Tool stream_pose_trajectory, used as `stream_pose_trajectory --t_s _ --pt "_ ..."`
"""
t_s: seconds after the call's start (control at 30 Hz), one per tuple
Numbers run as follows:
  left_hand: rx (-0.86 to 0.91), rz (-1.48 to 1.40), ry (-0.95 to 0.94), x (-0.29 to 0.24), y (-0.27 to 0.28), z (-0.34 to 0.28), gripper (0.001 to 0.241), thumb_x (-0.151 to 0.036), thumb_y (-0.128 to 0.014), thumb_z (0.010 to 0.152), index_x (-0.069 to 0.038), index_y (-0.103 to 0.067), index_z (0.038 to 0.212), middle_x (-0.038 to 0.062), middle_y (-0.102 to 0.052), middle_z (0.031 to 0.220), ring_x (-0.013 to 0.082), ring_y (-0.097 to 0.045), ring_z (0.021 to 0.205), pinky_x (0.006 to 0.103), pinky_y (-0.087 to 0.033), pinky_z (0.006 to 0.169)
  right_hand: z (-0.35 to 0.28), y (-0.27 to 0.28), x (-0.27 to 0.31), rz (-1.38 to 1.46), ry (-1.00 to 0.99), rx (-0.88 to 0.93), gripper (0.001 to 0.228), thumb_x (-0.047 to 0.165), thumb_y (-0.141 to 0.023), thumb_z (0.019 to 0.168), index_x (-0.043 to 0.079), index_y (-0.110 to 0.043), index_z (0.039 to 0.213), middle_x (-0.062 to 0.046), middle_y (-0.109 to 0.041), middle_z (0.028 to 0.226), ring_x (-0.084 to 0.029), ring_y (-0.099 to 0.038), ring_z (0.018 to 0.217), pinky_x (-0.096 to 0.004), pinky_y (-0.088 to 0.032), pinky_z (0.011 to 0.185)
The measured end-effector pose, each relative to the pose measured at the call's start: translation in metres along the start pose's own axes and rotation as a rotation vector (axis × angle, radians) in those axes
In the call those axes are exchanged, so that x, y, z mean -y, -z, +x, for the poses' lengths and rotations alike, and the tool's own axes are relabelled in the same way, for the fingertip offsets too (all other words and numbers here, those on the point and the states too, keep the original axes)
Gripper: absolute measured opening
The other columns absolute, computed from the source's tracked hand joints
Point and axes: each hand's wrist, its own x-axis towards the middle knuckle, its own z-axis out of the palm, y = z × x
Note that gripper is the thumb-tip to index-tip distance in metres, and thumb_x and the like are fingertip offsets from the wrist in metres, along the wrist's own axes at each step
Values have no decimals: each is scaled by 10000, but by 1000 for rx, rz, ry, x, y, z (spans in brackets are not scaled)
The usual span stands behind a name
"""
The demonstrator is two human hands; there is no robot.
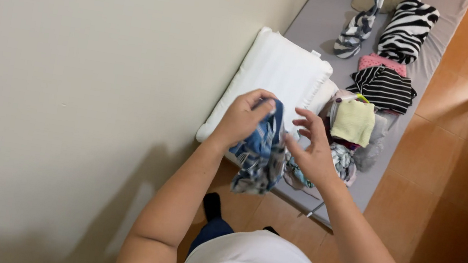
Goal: The person wipes a blue mattress with a yellow cloth, then folds various clothes and places them on a nearby bench. Finally, the person puts a blue patterned pillowcase onto a white pillow.
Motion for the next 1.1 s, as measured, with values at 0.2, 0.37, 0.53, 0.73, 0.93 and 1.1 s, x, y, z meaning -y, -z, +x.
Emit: stream_pose_trajectory --t_s 0.2,0.37,0.53,0.73,0.93,1.1 --pt "196 387 -208 -66 47 -16 284 -153 -711 916 -57 -673 1180 102 -746 1050 207 -709 979 324 -558 902 49 -57 -13 -96 -371 145 312 137 -701 911 57 -677 1212 -24 -671 857 -99 -551 735 -280 -479 651" --pt "114 683 -188 -20 122 -4 560 -104 -753 772 -34 -587 1303 201 -662 1090 354 -641 1033 416 -509 877 72 -95 -60 234 -386 -66 144 123 -644 1025 18 -677 1118 14 -632 833 -69 -527 739 -259 -442 653" --pt "100 662 169 63 169 22 404 -123 -668 880 -22 -630 1269 207 -677 1066 353 -645 1015 428 -525 865 94 -112 -81 827 -415 -348 76 107 -617 1089 31 -618 1100 12 -661 910 -90 -605 790 -268 -486 691" --pt "118 -792 502 59 174 58 432 -111 -537 938 53 -592 1334 141 -699 1154 240 -697 1004 394 -574 923 92 -125 -117 790 -634 -650 177 137 -557 1011 93 -661 1148 7 -720 1025 -91 -678 888 -245 -555 756" --pt "223 -592 631 61 169 80 399 -204 -544 970 26 -562 1295 145 -687 1119 232 -707 939 386 -590 830 78 -118 -179 747 -763 -654 137 135 -550 1030 97 -639 1126 16 -670 962 -108 -626 815 -284 -514 692" --pt "409 -183 551 113 172 83 283 -160 -647 982 14 -703 1199 47 -746 993 123 -674 859 286 -560 778 89 -100 -251 854 -804 -606 137 47 -516 997 58 -620 1085 -25 -680 953 -157 -663 854 -309 -550 771"
